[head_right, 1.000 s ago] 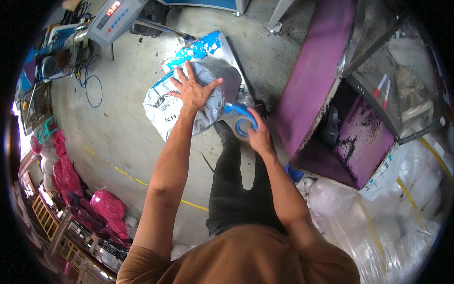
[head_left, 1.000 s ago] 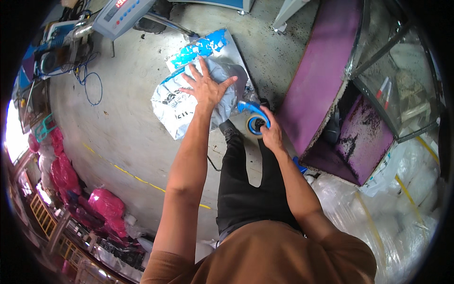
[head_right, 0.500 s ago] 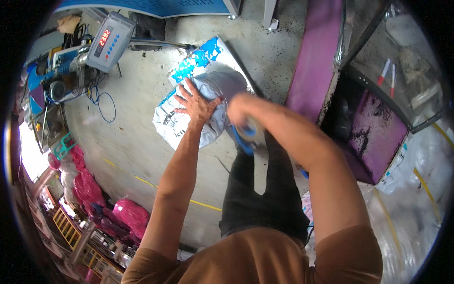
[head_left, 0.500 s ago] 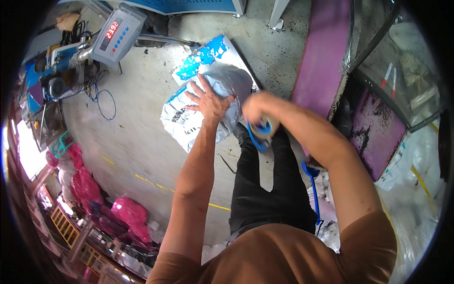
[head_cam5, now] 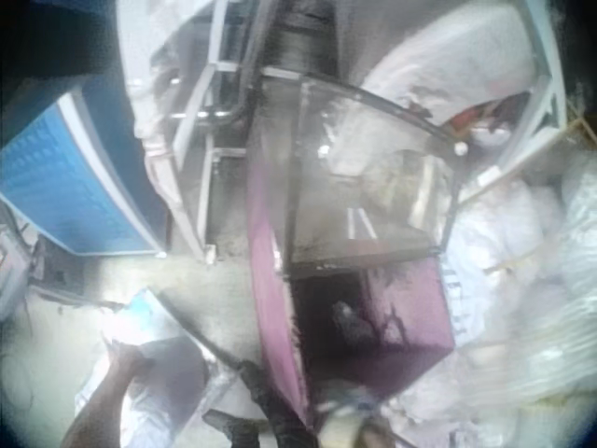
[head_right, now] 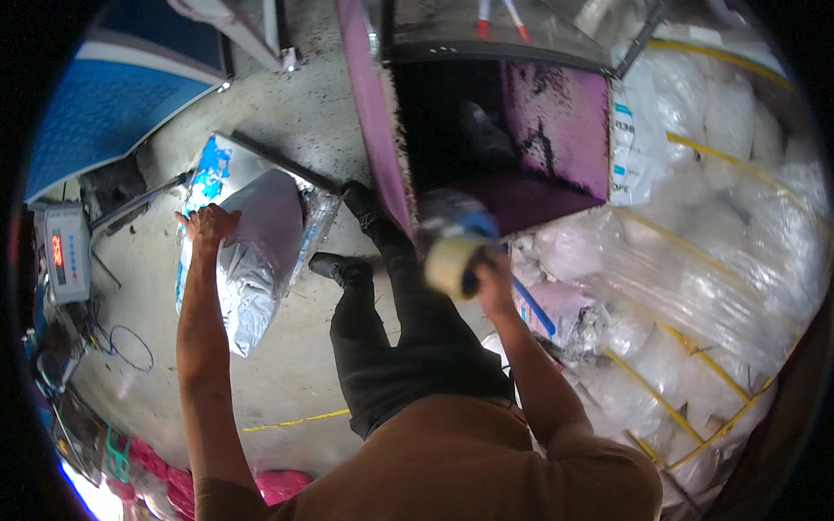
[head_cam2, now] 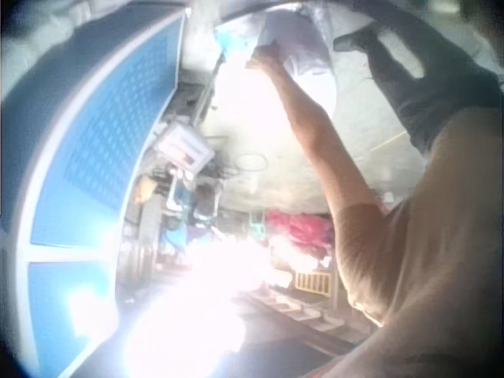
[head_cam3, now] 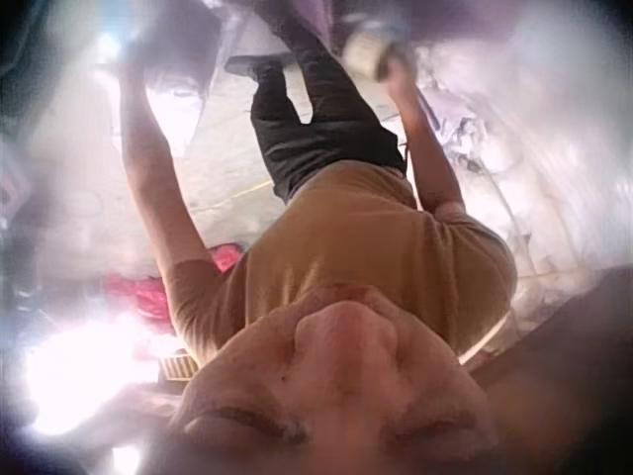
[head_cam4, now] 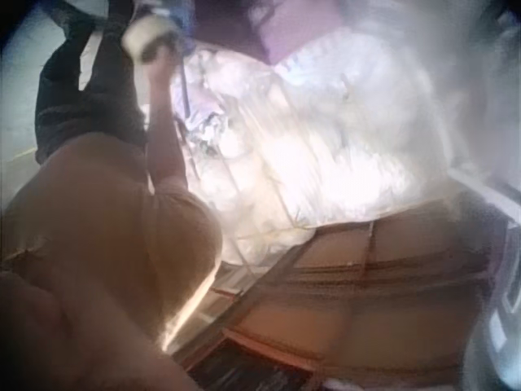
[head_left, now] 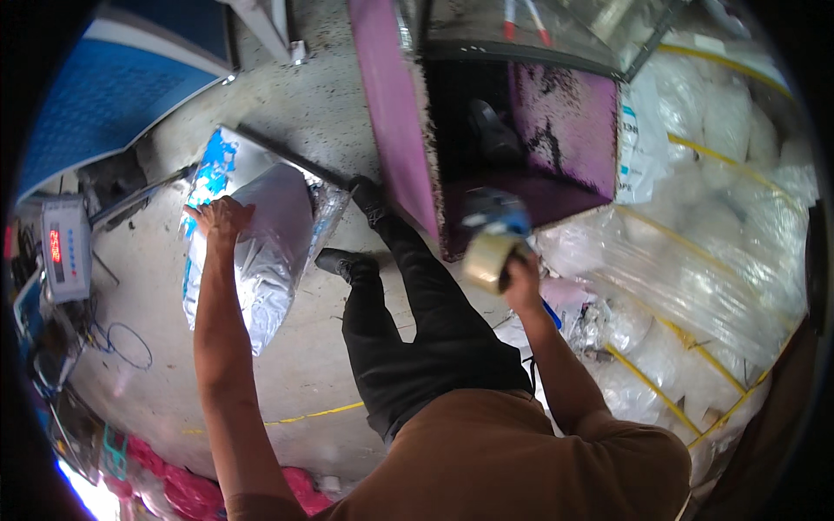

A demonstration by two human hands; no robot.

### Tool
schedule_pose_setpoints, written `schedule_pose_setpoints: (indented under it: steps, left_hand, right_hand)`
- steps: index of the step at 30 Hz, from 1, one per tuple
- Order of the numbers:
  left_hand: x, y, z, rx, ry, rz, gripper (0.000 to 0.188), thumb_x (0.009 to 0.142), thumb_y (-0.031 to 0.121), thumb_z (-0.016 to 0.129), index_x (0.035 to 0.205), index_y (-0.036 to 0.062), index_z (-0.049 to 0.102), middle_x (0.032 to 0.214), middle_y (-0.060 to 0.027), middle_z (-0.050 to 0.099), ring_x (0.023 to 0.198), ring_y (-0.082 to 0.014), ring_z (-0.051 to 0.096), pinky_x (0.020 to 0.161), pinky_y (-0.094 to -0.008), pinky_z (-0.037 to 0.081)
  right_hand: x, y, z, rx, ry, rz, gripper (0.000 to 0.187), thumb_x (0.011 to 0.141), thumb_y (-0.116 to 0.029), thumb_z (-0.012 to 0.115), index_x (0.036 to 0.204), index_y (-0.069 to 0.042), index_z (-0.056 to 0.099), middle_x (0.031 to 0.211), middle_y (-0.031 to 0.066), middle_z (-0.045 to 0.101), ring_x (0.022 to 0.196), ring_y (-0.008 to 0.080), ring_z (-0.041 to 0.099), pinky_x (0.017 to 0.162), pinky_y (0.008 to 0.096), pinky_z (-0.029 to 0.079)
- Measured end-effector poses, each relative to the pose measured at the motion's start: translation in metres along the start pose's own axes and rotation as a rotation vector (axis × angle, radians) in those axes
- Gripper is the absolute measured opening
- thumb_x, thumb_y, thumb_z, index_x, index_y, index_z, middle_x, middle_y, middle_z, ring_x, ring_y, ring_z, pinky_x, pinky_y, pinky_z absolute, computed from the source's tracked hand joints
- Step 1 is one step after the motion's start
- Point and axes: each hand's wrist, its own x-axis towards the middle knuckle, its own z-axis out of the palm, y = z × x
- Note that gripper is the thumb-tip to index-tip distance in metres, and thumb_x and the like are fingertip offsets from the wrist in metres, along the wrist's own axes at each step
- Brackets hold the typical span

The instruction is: The person scoops black plastic pellets from a purple hopper into a white sack using a metal scoop. After filling the sack, they fold the top edges and seal it with blue tape. Finally, they write on the sealed sack with a red marker.

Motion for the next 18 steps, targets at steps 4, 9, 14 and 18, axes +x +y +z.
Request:
schedule_pose_setpoints:
  steps: [4,9,14,18]
  left_hand:
    - [0.038,0.028,0.026,0.067,-0.143,0.013,0.066,0.090,0.062,0.055,0.129,0.0103,0.070,0.139,-0.0133,0.063,0.131,-0.0366,0.057,0.107,-0.0550,0.040]
    - [0.035,0.036,0.031,0.189,-0.131,0.042,0.070,0.093,0.065,0.047,0.136,0.0125,0.065,0.145,-0.0127,0.059,0.133,-0.0312,0.056,0.106,-0.0479,0.044]
    - [0.043,0.056,0.013,0.161,-0.218,0.100,0.075,0.096,0.071,0.039,0.137,0.0133,0.064,0.143,-0.0110,0.061,0.134,-0.0321,0.055,0.110,-0.0483,0.043]
    - [0.081,-0.009,0.061,0.196,-0.178,0.256,0.062,0.101,0.059,0.041,0.125,0.0101,0.070,0.131,-0.0168,0.067,0.131,-0.0345,0.057,0.111,-0.0482,0.042]
  right_hand:
    - [-0.036,0.036,-0.111,-0.033,0.658,-0.098,0.041,0.093,-0.009,0.054,0.133,-0.003,0.052,0.128,0.0119,0.057,0.105,0.0253,0.064,0.078,0.0350,0.058]
    - [-0.009,0.139,-0.173,0.382,0.995,0.290,0.028,0.101,-0.042,0.048,0.115,-0.021,0.060,0.097,0.0011,0.069,0.075,0.0179,0.068,0.073,0.0331,0.050]
    - [0.051,0.240,-0.200,0.292,0.801,0.190,0.029,0.096,-0.021,0.065,0.124,-0.015,0.057,0.104,0.0032,0.061,0.097,0.0227,0.065,0.092,0.0448,0.054]
    - [0.119,0.212,-0.137,0.476,1.082,0.355,0.035,0.096,-0.032,0.062,0.124,-0.010,0.059,0.117,0.0099,0.064,0.114,0.0297,0.065,0.090,0.0459,0.057]
